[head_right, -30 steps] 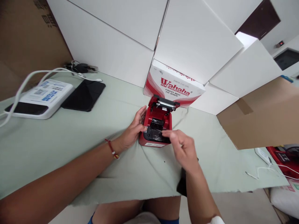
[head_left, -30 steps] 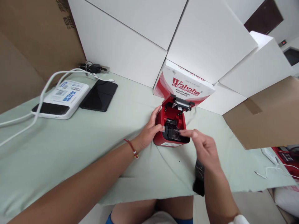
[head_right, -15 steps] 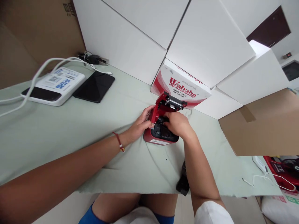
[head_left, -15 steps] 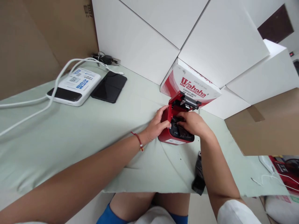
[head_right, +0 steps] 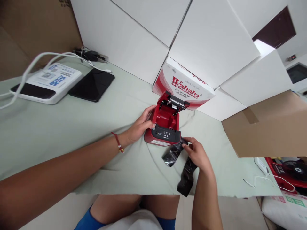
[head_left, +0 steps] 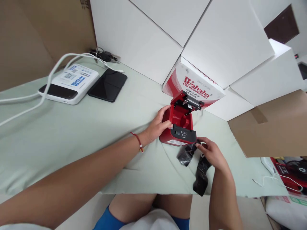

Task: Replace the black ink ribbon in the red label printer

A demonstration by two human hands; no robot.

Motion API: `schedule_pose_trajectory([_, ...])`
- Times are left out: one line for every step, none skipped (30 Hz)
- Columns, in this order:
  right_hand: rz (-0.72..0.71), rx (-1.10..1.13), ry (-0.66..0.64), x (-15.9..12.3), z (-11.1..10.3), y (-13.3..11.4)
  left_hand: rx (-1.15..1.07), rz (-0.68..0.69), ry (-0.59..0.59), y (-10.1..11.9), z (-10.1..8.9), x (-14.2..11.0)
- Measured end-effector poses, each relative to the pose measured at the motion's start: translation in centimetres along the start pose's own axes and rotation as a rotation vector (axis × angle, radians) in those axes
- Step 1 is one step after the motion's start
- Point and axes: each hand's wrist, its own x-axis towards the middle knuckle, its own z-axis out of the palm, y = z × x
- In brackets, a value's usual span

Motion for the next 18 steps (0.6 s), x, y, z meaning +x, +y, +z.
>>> schedule_pose_trajectory([-0.024,-0.034,0.018,-0.2,0.5,0.3,-0.008,-0.006,0.000,0.0,0.0,0.0])
schedule_pose_trajectory([-0.036,-0.071,0.041,-0.6,0.6,0.7,-0.016,-0.012,0.000,0.1,0.0,0.1])
schedule_pose_trajectory([-0.034,-0.107,0.072,-1.1,0.3,1.3,-0.024,-0.018,0.000,0.1,0.0,0.1])
schedule_pose_trajectory([-0.022,-0.145,0.116,-1.8,-0.4,1.9,-0.031,-0.023,0.001,0.1,0.0,0.1])
schedule_pose_trajectory([-0.002,-0.191,0.168,-2.5,-1.2,2.7,-0.037,-0.026,0.002,0.1,0.0,0.1])
schedule_pose_trajectory([0.017,-0.246,0.223,-3.2,-2.2,3.7,-0.039,-0.028,0.003,0.1,0.0,0.1])
schedule_pose_trajectory([0.027,-0.306,0.269,-3.9,-3.1,4.7,-0.038,-0.028,0.002,0.0,0.0,0.1])
schedule_pose_trajectory([0.029,-0.362,0.290,-4.6,-3.8,5.7,-0.034,-0.027,0.001,0.0,0.0,0.1])
schedule_pose_trajectory([0.025,-0.404,0.276,-5.1,-4.3,6.7,-0.030,-0.024,-0.001,-0.1,0.0,0.2])
schedule_pose_trajectory([0.022,-0.424,0.231,-5.4,-4.4,7.6,-0.026,-0.019,-0.003,-0.2,0.0,0.2])
schedule_pose_trajectory([0.021,-0.424,0.173,-5.6,-4.3,8.3,-0.023,-0.014,-0.004,-0.2,0.0,0.2])
schedule_pose_trajectory([0.022,-0.412,0.122,-5.7,-3.9,8.7,-0.024,-0.009,-0.004,-0.2,0.0,0.2])
schedule_pose_trajectory([0.025,-0.395,0.087,-5.7,-3.6,8.9,-0.028,-0.007,-0.003,-0.3,0.0,0.2])
schedule_pose_trajectory([0.028,-0.383,0.070,-5.7,-3.3,8.9,-0.035,-0.008,-0.001,-0.3,0.0,0.2])
schedule_pose_trajectory([0.029,-0.376,0.060,-5.8,-3.2,8.5,-0.043,-0.010,0.001,-0.3,0.0,0.2])
schedule_pose_trajectory([0.024,-0.371,0.042,-6.0,-3.5,7.8,-0.048,-0.008,0.002,-0.3,-0.1,0.2])
schedule_pose_trajectory([0.013,-0.362,0.000,-6.3,-4.2,6.8,-0.044,0.001,0.000,-0.4,-0.1,0.2])
schedule_pose_trajectory([-0.002,-0.349,-0.058,-6.6,-5.1,5.5,-0.025,0.025,-0.006,-0.5,-0.2,0.2])
